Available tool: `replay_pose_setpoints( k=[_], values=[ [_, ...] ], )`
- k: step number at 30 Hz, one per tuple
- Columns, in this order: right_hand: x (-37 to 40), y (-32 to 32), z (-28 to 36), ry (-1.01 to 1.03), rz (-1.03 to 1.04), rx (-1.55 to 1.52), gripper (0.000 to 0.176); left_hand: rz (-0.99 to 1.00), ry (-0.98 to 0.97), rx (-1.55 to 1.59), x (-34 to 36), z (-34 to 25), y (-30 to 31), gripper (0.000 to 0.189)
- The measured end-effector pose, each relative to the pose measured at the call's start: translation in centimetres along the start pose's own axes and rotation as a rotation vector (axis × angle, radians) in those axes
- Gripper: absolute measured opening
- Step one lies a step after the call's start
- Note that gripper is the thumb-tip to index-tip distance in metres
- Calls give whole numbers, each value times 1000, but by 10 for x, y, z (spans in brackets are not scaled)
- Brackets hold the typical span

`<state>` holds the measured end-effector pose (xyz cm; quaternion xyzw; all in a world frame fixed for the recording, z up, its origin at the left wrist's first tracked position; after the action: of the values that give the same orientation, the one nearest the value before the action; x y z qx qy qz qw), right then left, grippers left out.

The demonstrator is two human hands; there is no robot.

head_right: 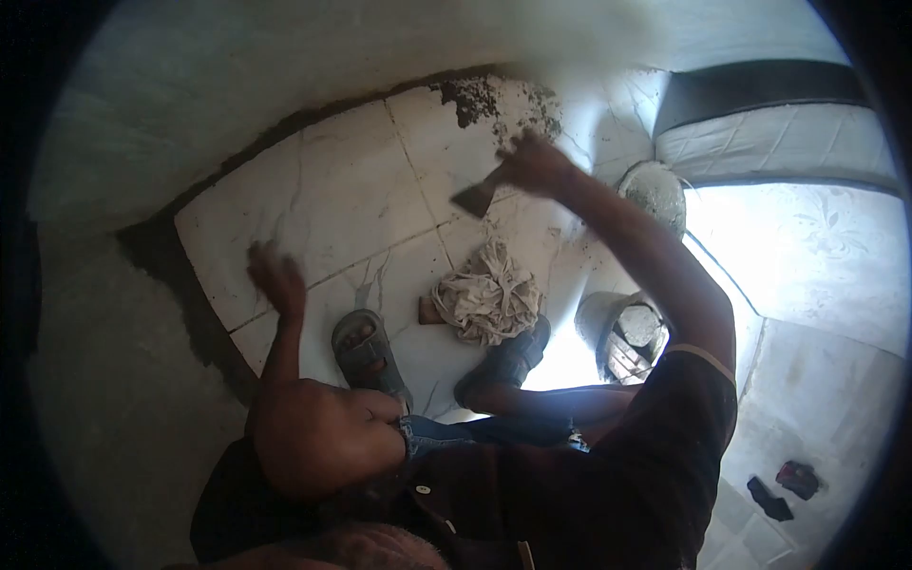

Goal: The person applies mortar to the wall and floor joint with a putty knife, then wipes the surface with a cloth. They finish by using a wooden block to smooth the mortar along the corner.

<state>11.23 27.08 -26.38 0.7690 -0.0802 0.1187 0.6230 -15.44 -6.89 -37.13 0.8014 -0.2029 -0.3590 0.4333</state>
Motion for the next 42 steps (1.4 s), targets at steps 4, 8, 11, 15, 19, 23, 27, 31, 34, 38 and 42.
replay_pose_setpoints(
  k=[4,8,11,15,19,23,27,31,34,38,42],
  values=[
    [38,22,-68,-345,114,65,43,328,-548,948,46,-160,8,54],
    [80,44,-24,-697,307,-352,58,628,-819,965,82,-278,26,55],
    [120,35,43,-782,121,-604,63,454,-973,872,115,-290,-18,49],
    [175,18,127,-1013,357,-808,62,789,-981,829,111,-266,-31,39],
    [173,-3,203,-690,-13,-776,46,982,-512,1008,3,-171,8,40],
    [90,-14,232,-919,133,-1054,65,771,-131,796,-92,-46,32,42],
    [43,-50,153,-1022,-275,-743,61,419,-128,298,-115,9,37,48],
    [67,-1,121,-873,-390,-606,57,269,-300,286,-69,-61,41,56],
    [120,-31,188,-859,-273,-680,57,728,-484,804,27,-151,17,59],
    [105,-43,207,-988,-68,-765,56,749,-803,670,118,-198,-4,47],
    [51,-50,97,-778,-475,-573,50,934,-777,537,133,-195,-39,28]
  ],
)
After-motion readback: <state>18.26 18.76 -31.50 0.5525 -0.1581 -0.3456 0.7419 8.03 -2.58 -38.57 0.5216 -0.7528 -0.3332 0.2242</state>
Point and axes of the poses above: each hand's wrist, its own x-axis away from the middle knuckle, its own y-axis out of the back of the hand, z = x × y, the point moved 5 cm from there along -x, towards the middle knuckle, and after that the axes turned 9 degrees about -z, right-handed, at the moved point
